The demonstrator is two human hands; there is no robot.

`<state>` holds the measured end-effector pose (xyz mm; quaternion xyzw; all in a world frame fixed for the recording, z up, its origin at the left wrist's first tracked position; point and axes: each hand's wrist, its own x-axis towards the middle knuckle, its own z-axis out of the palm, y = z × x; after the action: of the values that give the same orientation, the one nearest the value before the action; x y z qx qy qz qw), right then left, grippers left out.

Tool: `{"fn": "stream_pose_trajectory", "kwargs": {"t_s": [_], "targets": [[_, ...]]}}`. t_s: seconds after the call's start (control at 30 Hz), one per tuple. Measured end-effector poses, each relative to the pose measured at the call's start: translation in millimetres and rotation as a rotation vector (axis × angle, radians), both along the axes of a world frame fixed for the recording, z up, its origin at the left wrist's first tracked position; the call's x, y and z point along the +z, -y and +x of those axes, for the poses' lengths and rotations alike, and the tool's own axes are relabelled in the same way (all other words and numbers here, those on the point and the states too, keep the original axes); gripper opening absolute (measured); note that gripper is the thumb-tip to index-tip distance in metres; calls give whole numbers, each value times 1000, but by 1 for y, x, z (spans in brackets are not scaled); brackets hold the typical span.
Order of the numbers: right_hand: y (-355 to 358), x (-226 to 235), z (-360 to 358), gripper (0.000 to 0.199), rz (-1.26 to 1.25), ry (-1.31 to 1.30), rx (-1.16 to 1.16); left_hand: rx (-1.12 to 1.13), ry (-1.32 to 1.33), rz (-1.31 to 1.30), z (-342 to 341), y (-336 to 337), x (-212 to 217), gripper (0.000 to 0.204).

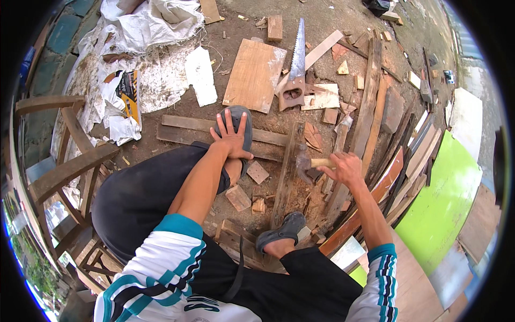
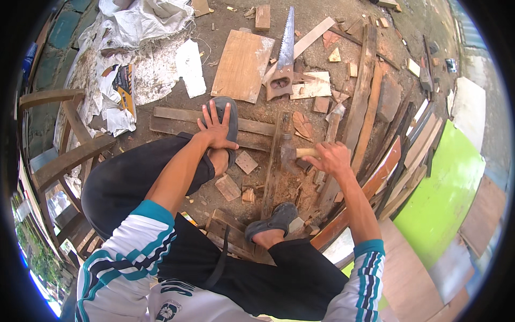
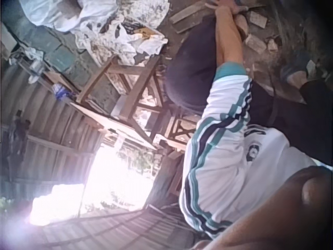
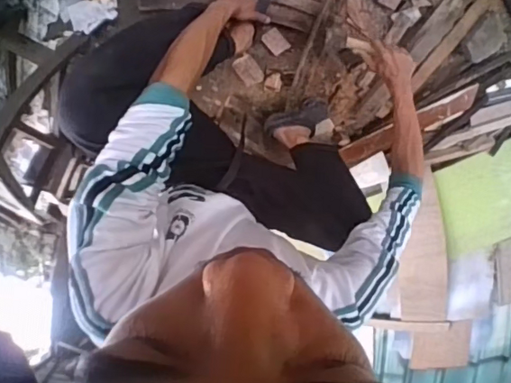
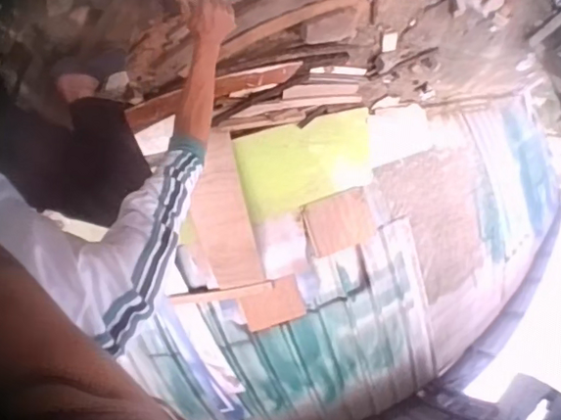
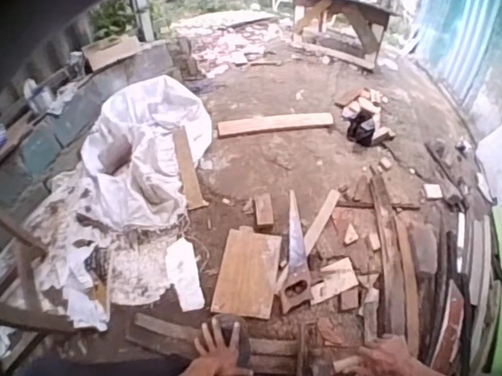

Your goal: The person sits on the ground and repeatedly strikes a wooden plank with a hammer to break it into smaller pieces. They reposition the wood and continue breaking it until it is reduced to small fragments.

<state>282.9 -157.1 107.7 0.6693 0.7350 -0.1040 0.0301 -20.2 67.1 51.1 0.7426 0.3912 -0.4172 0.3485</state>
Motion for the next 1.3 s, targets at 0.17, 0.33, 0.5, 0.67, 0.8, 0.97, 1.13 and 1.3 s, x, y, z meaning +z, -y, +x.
{"fn": "stream_pose_trajectory", "kwargs": {"t_s": [0.17,0.33,0.5,0.67,0.8,0.97,1.13,1.3], "targets": [[23,12,-27,51,8,-104,217,11,-7,2,-1,-2,-2,140],[-15,9,-10,56,-166,61,50,21,18,44,0,-1,-6,141],[29,30,-24,55,-98,-44,39,10,8,86,-8,8,0,141],[-14,41,-35,63,-235,13,367,20,34,167,-5,17,7,139],[-22,43,-16,69,-294,193,-39,-39,137,393,-17,38,12,128],[92,107,-49,64,-185,163,-170,-708,723,704,-50,90,13,86],[159,213,-73,61,-492,346,-288,-1292,415,146,-74,156,-11,72],[204,289,-123,60,-423,308,-640,-1360,515,315,-136,176,-66,62]]}}
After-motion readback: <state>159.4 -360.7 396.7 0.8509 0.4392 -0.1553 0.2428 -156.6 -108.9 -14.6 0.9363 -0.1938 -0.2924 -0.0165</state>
